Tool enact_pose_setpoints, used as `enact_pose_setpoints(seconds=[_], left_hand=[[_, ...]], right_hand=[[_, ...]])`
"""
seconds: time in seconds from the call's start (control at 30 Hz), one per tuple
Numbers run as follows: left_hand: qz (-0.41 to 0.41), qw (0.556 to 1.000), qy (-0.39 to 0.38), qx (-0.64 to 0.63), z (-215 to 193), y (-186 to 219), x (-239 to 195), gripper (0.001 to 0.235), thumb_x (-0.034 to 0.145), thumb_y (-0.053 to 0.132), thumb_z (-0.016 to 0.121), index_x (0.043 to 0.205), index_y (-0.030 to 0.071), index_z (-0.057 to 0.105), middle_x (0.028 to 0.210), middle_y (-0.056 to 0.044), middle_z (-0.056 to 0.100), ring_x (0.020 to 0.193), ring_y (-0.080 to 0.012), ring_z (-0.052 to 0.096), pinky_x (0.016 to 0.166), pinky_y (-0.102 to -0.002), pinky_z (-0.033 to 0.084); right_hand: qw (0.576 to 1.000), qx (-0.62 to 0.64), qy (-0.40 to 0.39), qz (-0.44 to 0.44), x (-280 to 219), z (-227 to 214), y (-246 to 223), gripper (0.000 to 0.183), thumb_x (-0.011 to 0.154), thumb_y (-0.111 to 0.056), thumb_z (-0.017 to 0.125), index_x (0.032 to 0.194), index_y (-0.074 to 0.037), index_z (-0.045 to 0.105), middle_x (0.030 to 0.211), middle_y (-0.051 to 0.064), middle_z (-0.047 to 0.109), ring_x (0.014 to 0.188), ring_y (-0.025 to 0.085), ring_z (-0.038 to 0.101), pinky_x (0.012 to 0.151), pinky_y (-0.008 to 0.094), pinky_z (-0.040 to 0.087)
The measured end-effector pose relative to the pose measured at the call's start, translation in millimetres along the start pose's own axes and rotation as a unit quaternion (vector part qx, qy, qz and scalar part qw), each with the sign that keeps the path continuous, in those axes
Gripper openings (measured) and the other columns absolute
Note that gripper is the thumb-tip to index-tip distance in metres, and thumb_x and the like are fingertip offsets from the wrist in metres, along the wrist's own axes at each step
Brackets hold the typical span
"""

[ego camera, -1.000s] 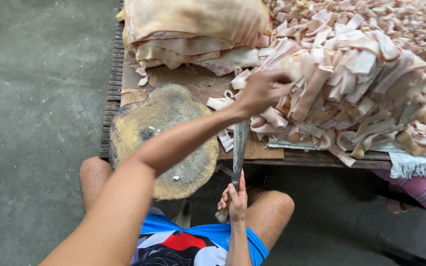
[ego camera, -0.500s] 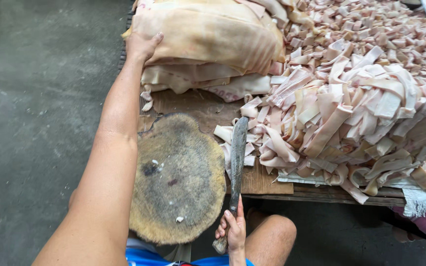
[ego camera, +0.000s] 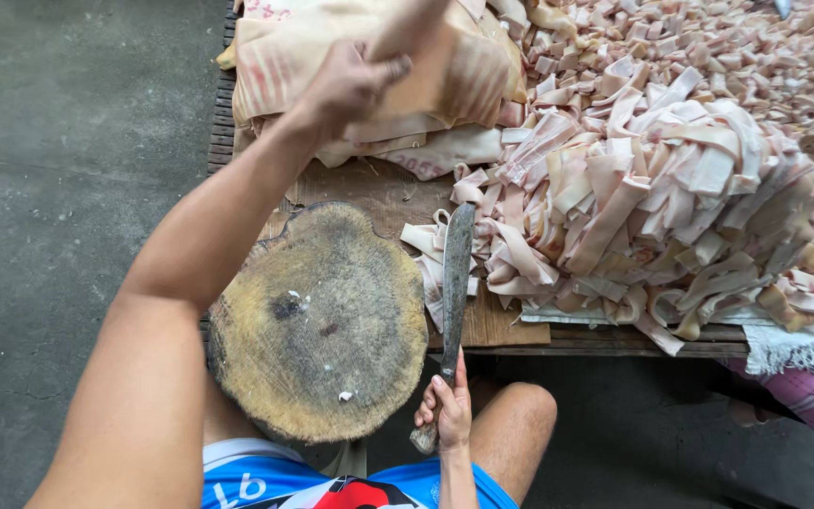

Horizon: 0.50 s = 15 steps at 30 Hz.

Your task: The person sits at a low wooden table and uses a large knife to slice sheets of pale meat into strips on a round wooden cutting board. The person repeatedly picks up sheets of meat, cuts them into smaller pieces, and places the cut strips onto a pile on the table.

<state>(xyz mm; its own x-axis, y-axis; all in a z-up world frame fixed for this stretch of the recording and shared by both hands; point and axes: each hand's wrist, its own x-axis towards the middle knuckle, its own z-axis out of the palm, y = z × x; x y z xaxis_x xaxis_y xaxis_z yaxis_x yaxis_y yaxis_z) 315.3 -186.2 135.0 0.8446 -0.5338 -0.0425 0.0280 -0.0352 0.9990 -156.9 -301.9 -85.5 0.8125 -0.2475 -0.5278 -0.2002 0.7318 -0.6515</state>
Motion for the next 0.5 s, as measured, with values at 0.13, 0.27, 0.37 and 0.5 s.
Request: enact_pose_setpoints(seconds=[0.13, 0.27, 0.37, 0.5], left_hand=[[0.151, 0.963, -0.166, 0.151, 14, 17, -115, 0.011, 0.099, 0.011, 0.063, 0.099, 0.012, 0.074, 0.080, 0.005, 0.072, 0.066, -0.0069, 0.066, 0.053, -0.025, 0.057], [0.260, 0.829, -0.243, 0.431, -27, -16, -237, 0.036, 0.070, 0.008, 0.078, 0.103, 0.024, 0.081, 0.075, -0.004, 0.062, 0.081, -0.0251, 0.060, 0.073, -0.042, 0.048], [0.192, 0.830, -0.232, 0.470, -56, -66, -322, 0.039, 0.062, 0.005, 0.081, 0.091, 0.031, 0.084, 0.084, -0.003, 0.059, 0.093, -0.0270, 0.055, 0.085, -0.044, 0.043], [0.144, 0.882, 0.060, 0.445, -60, -126, -396, 0.025, 0.064, 0.014, 0.082, 0.081, 0.031, 0.076, 0.107, -0.007, 0.058, 0.112, -0.0300, 0.051, 0.096, -0.044, 0.043]], right_hand=[[1.000, 0.000, -0.013, -0.028, -12, -3, -1, 0.078, 0.098, -0.012, 0.050, 0.161, -0.042, 0.015, 0.064, 0.005, 0.047, 0.042, 0.013, 0.049, 0.040, 0.033, 0.050], [0.996, -0.009, -0.019, -0.081, -41, -9, -2, 0.077, 0.100, -0.012, 0.049, 0.163, -0.039, 0.014, 0.066, 0.004, 0.047, 0.043, 0.012, 0.048, 0.041, 0.032, 0.050], [0.997, -0.018, -0.015, -0.079, -67, -9, 0, 0.073, 0.104, -0.015, 0.045, 0.163, -0.041, 0.011, 0.067, 0.005, 0.047, 0.044, 0.012, 0.047, 0.043, 0.032, 0.050], [0.988, -0.100, -0.025, -0.112, -85, 3, 2, 0.068, 0.106, -0.015, 0.041, 0.163, -0.035, 0.010, 0.066, 0.004, 0.048, 0.045, 0.012, 0.048, 0.043, 0.030, 0.051]])
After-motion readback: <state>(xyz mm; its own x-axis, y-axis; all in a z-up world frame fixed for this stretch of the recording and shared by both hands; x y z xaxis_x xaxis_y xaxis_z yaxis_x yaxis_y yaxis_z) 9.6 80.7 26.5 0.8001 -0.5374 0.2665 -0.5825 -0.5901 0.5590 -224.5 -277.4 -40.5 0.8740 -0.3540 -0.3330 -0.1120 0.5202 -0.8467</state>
